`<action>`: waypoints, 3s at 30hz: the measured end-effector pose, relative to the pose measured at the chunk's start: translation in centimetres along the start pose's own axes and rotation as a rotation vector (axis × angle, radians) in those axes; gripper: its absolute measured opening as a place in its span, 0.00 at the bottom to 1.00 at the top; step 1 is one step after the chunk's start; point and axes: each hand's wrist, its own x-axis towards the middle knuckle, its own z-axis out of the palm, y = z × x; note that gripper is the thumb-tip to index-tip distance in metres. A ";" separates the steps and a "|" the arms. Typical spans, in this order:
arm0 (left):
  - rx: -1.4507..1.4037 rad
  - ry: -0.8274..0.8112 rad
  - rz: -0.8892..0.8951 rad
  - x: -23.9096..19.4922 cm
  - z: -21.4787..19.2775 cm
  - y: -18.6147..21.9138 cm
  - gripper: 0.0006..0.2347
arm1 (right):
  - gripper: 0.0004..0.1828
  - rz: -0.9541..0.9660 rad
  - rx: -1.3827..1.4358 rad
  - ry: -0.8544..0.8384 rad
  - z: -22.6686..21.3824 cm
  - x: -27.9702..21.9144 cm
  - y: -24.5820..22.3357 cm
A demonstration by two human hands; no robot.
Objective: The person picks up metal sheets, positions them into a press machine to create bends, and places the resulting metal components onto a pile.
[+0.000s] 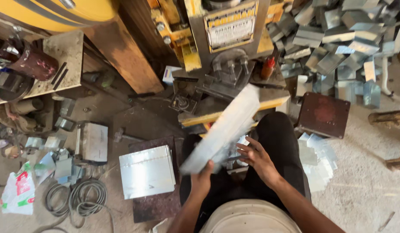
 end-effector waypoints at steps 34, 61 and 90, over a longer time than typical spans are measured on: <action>-0.673 0.111 -0.103 4.7 8.5 2.4 0.31 | 0.45 -0.942 -1.635 0.563 -1.7 6.1 -8.9; 1.352 0.000 1.214 5.5 5.0 10.5 0.15 | 0.22 -0.198 0.280 0.440 4.1 7.6 -9.1; -0.651 -0.222 -0.113 0.5 3.5 -4.8 0.25 | 0.31 -0.189 0.090 0.308 1.4 -0.9 -2.4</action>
